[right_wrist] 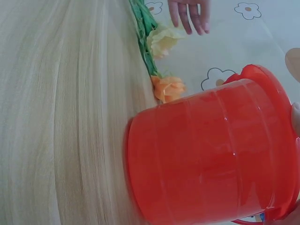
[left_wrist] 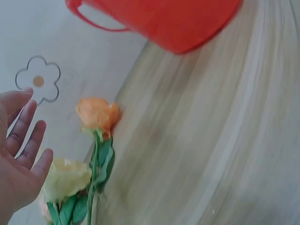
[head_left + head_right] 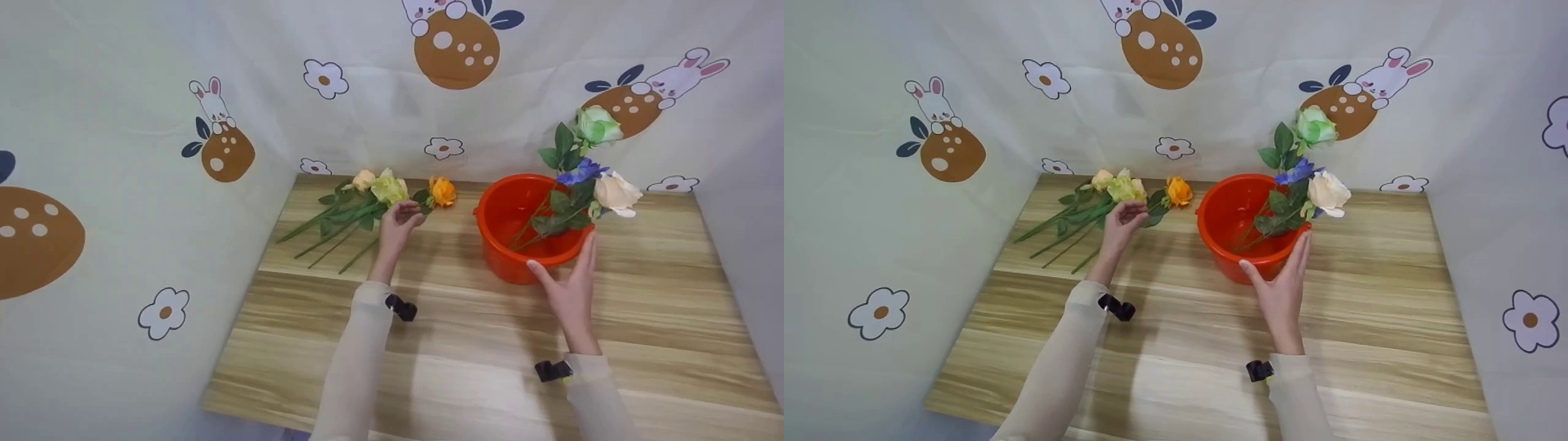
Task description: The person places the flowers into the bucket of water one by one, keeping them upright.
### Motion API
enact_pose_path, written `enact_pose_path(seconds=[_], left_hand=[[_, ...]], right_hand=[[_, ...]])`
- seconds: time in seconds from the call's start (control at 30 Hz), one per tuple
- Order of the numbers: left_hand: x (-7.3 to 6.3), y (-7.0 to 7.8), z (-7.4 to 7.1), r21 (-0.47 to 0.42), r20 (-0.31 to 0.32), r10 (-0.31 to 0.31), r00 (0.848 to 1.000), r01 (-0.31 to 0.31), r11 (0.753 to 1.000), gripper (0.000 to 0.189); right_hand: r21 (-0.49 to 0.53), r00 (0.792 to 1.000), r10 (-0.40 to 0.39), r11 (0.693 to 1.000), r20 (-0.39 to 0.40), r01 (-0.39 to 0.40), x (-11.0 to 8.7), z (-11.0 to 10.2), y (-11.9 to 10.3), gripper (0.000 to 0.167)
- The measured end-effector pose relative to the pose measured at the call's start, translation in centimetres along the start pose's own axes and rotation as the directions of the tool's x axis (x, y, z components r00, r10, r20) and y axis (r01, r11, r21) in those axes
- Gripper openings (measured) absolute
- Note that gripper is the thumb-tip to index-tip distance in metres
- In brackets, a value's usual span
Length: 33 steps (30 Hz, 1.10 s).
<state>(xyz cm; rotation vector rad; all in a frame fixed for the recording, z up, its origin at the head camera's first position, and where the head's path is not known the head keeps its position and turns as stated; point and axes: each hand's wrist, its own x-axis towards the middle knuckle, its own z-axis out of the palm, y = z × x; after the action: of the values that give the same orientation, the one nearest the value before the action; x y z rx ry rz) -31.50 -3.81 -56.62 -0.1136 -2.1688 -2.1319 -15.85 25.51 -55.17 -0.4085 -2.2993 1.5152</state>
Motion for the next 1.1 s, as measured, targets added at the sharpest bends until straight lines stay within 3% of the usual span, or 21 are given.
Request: enact_pose_path(seconds=[0.2,0.57,0.83,1.1], left_hand=[[0.1,-1.5,-2.5,0.05,-0.06,-0.009,0.998,0.012,0.999,0.024],[-0.5,-3.9,-6.0,0.14,-0.098,-0.103,0.99,0.116,0.983,0.027],[-0.7,-5.4,-7.0,0.282,-0.104,-0.128,0.986,0.153,0.947,0.034],[-0.9,-6.0,-6.8,0.381,-0.086,-0.166,0.982,0.187,0.905,0.033]], right_hand=[[-0.002,1.0,0.003,1.0,0.001,-0.003,0.0,0.1,0.1,0.115],[0.009,1.0,-0.011,1.0,-0.004,0.011,0.0,0.0,0.0,0.115],[0.002,1.0,-0.008,1.0,0.001,0.008,0.0,-0.1,0.1,0.114],[0.01,1.0,-0.012,1.0,0.005,0.012,0.0,-0.1,-0.1,0.114]])
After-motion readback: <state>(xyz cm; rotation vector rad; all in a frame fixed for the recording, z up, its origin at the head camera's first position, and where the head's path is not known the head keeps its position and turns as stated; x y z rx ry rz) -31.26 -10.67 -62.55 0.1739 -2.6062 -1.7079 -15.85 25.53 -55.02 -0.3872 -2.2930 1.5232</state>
